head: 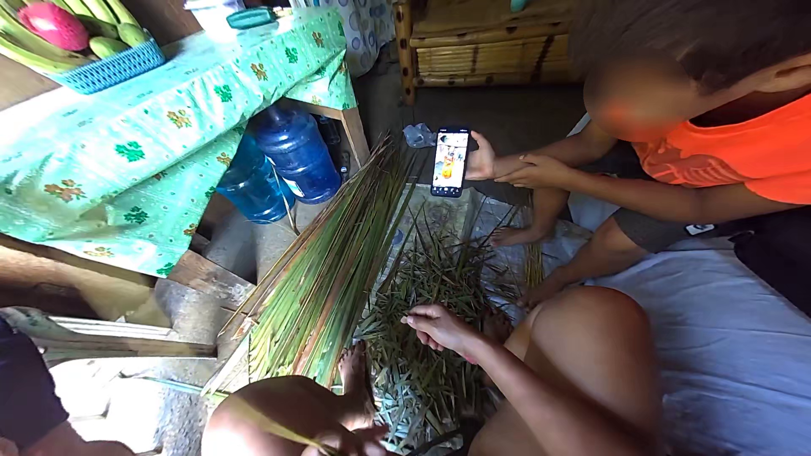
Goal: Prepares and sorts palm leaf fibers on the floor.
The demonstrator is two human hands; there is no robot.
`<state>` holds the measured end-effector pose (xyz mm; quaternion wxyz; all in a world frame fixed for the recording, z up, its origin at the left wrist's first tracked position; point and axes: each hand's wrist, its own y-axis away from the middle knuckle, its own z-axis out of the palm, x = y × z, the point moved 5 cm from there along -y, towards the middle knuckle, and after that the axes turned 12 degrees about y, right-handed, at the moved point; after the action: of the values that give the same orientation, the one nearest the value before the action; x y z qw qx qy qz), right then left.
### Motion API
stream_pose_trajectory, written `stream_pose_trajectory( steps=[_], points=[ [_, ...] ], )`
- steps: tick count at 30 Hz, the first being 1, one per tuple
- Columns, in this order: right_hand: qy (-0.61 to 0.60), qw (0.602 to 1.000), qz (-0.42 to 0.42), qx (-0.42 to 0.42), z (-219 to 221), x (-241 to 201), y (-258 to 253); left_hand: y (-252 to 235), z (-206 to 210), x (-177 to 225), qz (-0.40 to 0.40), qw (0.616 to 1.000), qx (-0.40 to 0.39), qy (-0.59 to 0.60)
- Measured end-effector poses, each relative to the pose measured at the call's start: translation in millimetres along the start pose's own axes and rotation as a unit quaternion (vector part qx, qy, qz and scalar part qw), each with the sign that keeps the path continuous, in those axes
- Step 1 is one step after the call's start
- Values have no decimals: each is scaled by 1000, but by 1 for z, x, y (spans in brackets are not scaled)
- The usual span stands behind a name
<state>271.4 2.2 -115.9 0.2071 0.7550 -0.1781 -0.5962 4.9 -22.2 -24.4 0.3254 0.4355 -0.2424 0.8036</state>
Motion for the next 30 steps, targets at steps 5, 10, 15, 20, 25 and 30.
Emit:
stream_pose_trajectory(
  steps=[5,10,15,20,25,30],
  points=[
    [-34,999,-15,-30,4,-4,6,-24,-16,0,83,994,57,-47],
    [-89,990,-35,-107,18,-12,14,-30,-34,-16,60,982,176,-9],
    [-190,968,-36,-163,43,-18,17,-39,-25,-55,27,960,277,32],
    [-275,953,0,-131,45,-18,16,-41,-22,-88,2,942,317,112],
    [-240,963,-4,-120,38,-16,13,-35,-18,-104,-56,921,343,174],
    [-129,986,-5,-109,34,-11,7,-30,15,-91,-264,928,248,85]
  ],
)
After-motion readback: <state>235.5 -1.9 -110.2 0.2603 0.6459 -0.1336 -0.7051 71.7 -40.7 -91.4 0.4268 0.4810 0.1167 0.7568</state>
